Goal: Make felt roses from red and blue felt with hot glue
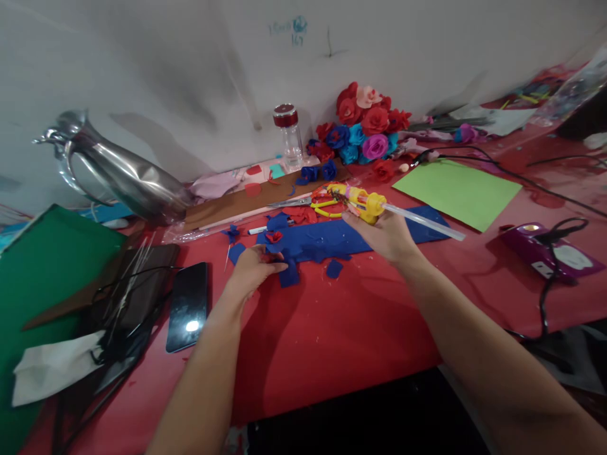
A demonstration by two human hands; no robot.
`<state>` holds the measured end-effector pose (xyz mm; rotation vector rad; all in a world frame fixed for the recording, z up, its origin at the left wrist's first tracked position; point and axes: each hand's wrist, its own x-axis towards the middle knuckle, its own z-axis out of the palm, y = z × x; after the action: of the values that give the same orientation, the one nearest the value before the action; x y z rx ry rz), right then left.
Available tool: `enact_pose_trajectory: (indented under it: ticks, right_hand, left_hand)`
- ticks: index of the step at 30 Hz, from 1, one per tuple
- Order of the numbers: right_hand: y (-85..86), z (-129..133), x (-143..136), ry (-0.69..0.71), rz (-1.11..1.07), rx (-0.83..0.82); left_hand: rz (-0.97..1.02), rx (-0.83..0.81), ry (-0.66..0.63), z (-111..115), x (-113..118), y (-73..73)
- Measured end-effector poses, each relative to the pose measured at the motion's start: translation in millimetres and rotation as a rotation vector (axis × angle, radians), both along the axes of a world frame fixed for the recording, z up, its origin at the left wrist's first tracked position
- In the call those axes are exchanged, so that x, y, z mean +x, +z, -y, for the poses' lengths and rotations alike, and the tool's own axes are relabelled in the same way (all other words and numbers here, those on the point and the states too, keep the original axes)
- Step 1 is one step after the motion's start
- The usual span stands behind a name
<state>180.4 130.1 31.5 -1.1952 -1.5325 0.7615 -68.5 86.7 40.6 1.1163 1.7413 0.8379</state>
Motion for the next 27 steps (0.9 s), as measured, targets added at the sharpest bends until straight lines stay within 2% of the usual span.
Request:
enact_pose_trajectory:
  ticks: [3, 7, 12, 16, 20, 23, 27]
  right_hand:
    - [0.8, 0.1, 0.1, -0.004, 0.013, -0.01]
    - [3.2, 1.2, -2.4, -0.012, 0.024, -0.023]
    - [11.4, 3.3, 2.8, 0.018, 0.028, -0.043]
    - [27.1, 10.4, 20.4, 0.222, 0.033, -0.214]
    - [40.5, 20.8, 30.9, 0.46, 0.11, -0.346]
    - [42.5, 26.5, 27.2, 0.577, 0.194, -0.386]
    - [40.6, 28.9, 17.9, 0.752, 0.385, -0.419]
  left_hand:
    - [-0.013, 0.003, 0.025, -0.5, 1.1, 1.3]
    - [0.073, 0.078, 0.04, -0.7, 1.1, 0.5]
    - [0.219, 0.039, -0.077, 6.0, 4.7, 2.1]
    - [0.229, -0.075, -0.131, 9.1, 12.4, 0.8]
    - [0.181, -0.046, -0.066, 7.3, 17.7, -4.8]
    - [0.14, -0.004, -0.045, 6.5, 18.3, -9.1]
    - [0.049, -0.008, -0.096, 6.6, 17.6, -14.0]
